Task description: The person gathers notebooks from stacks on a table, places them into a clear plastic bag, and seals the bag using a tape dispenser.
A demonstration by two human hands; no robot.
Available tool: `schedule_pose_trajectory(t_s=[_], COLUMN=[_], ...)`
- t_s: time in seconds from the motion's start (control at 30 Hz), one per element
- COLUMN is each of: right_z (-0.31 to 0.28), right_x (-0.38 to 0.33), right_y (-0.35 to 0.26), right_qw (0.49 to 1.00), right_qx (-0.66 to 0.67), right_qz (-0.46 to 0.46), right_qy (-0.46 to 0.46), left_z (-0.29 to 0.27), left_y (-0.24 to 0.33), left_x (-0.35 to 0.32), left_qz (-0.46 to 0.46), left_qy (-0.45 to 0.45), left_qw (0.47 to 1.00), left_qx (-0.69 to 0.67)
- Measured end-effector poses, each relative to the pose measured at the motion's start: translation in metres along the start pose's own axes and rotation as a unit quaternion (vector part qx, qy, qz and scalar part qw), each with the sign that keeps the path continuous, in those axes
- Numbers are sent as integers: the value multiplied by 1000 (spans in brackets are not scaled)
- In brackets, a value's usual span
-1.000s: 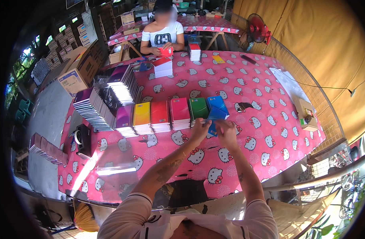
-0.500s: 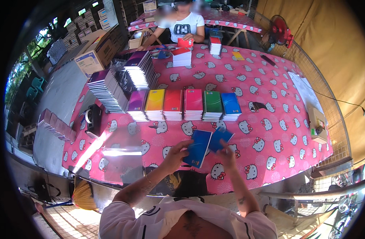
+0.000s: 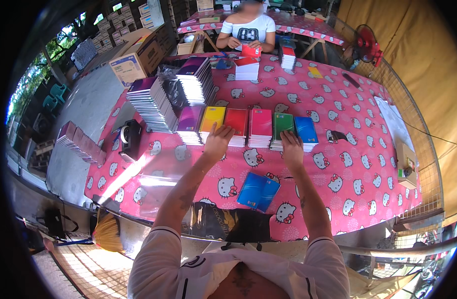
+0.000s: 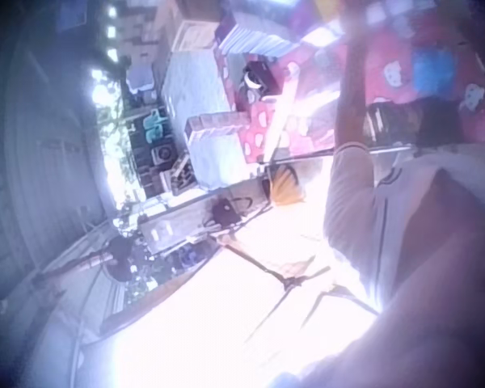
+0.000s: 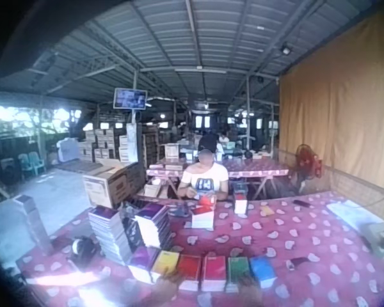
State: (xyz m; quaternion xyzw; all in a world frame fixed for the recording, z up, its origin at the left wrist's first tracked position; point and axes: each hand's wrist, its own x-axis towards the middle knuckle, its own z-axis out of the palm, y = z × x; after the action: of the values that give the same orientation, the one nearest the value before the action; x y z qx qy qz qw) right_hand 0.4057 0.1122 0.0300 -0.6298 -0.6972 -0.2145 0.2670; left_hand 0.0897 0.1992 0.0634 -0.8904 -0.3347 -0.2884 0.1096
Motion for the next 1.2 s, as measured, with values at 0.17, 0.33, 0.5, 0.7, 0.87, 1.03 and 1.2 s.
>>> schedule_pose_trajectory(t_s=[0.17,0.33,0.5,0.7,0.87,1.03,1.2], right_z=[-91,-74,-55,5,-89,-68,-28], right_x=[-92,-155,8,14,-128,-88,12], right_y=[-98,-116,-107,-86,-139,-98,-44], right_qw=[983,856,981,992,974,935,997], right_qx=[134,412,176,91,150,258,54], right_qz=[-5,287,66,-56,-23,151,57], right_qy=[-127,-118,55,-67,-168,-189,-11], left_z=[-72,-43,-25,-35,-140,-62,9], left_y=[47,126,60,-35,48,105,96], left_x=[-62,-156,-68,-42,-40,-26,19], left_qz=[-8,81,-68,-108,-203,-82,-26], left_qy=[73,-51,13,-29,-112,-386,19], left_qw=[986,958,985,993,953,889,993], left_qx=[-151,-269,-157,-26,-196,-234,-112])
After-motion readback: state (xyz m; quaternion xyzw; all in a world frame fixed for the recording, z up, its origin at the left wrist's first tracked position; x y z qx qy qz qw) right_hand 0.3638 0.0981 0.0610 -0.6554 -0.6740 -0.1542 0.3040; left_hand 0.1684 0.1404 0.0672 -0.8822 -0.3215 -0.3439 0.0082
